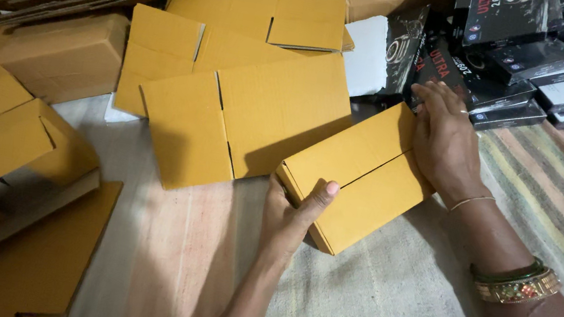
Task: The person folds a small yellow cardboard box on a soft surface, pressing its flaps and creases closed with both hands. They open the box again, refold its sides and top flaps, and repeatedly press the seams flat throughout the episode.
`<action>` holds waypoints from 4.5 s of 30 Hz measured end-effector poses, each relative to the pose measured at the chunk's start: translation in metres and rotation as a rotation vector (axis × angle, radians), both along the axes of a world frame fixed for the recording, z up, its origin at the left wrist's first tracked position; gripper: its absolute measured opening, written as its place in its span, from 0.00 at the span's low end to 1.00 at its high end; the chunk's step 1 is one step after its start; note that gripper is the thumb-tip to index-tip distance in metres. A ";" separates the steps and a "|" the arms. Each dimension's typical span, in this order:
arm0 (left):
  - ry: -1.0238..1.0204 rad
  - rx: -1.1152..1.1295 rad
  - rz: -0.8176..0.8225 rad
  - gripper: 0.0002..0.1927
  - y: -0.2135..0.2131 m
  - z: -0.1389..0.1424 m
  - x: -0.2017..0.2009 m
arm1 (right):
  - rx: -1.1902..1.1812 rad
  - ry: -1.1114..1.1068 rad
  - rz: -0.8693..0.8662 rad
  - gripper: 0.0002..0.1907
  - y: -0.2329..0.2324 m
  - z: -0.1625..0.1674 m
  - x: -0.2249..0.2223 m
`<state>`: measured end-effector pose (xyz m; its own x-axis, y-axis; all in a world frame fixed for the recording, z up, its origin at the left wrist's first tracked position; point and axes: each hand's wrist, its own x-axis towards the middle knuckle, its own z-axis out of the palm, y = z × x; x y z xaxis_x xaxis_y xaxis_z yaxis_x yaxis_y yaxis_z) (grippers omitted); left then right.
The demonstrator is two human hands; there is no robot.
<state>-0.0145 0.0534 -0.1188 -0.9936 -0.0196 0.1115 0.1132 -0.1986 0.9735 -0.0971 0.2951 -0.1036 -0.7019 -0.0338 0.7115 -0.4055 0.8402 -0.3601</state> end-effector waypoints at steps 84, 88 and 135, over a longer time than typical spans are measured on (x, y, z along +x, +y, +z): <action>0.630 -1.755 0.193 0.74 0.102 0.054 -0.039 | -0.603 -0.399 0.455 0.27 -0.021 0.020 0.004; 0.572 -1.694 0.136 0.75 0.079 0.054 -0.030 | -0.474 -0.373 0.399 0.28 -0.020 0.021 0.007; -0.007 -0.242 -0.017 0.39 -0.052 -0.015 -0.029 | 0.436 -0.064 0.403 0.27 -0.118 0.025 0.059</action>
<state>-0.0431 0.0010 -0.1343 -0.9943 0.0236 0.1040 0.1049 0.0388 0.9937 -0.0385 0.1767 -0.0784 -0.6138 -0.5862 0.5288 -0.7122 0.7001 -0.0505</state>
